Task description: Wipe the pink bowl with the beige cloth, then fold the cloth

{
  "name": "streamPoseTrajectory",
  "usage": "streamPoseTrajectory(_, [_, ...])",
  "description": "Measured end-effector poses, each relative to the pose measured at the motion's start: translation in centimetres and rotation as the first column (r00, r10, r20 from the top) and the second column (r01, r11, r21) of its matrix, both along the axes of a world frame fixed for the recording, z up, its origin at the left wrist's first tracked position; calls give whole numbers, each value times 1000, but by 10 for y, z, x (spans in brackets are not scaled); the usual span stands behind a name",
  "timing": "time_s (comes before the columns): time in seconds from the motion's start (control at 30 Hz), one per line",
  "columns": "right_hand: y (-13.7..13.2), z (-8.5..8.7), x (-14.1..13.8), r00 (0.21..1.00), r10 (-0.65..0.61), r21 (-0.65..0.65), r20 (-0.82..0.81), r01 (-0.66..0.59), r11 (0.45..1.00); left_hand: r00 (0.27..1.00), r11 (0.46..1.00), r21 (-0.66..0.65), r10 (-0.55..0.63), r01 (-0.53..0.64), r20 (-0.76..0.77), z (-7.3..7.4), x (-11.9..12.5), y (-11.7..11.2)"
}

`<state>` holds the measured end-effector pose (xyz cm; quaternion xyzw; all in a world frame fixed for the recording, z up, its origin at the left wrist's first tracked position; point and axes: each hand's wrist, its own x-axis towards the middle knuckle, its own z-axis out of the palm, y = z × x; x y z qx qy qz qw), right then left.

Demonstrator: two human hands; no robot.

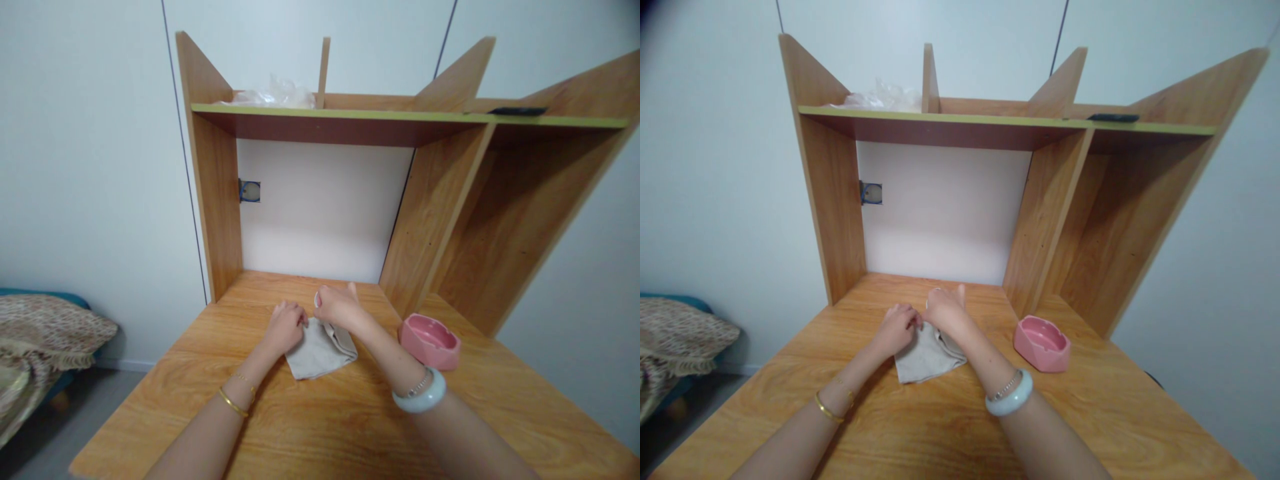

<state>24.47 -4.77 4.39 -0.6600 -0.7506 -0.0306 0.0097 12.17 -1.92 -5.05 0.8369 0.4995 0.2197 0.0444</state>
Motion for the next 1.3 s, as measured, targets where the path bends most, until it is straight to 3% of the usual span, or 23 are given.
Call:
streamPoseTrajectory(0.13, [-2, -11, -13, 997, 65, 17, -29, -65, 998, 981, 981, 58, 187, -183, -60, 5, -17, 9])
streamPoseTrajectory(0.27, [-4, -23, -26, 991, 129, -1, -41, -129, 992, 954, 954, 58, 296, -293, -46, 7, -27, 14])
streamPoseTrajectory(0.5, [-6, -44, -42, 981, 192, -36, -32, -193, 980, 934, 935, 64, 353, -349, -50, 9, -30, 13])
streamPoseTrajectory(0.73, [-10, -60, -47, 974, 224, -71, -18, -225, 972, 934, 921, 172, 357, -350, -11, 17, -32, 8])
streamPoseTrajectory(0.83, [-8, -56, -34, 979, 178, -59, -94, -184, 981, 949, 939, 153, 315, -308, -25, 18, -31, 7])
streamPoseTrajectory(1.03, [7, -43, 26, 985, -89, -67, -148, 80, 995, 970, 962, 172, 231, -214, -81, 14, -27, 6])
streamPoseTrajectory(1.2, [7, -54, 62, 973, -177, -154, -145, 155, 976, 972, 953, 213, 231, -216, -49, 17, -27, 5])
streamPoseTrajectory(1.3, [7, -65, 70, 954, -194, -190, -230, 151, 970, 977, 965, 192, 195, -176, -87, 17, -25, 5])
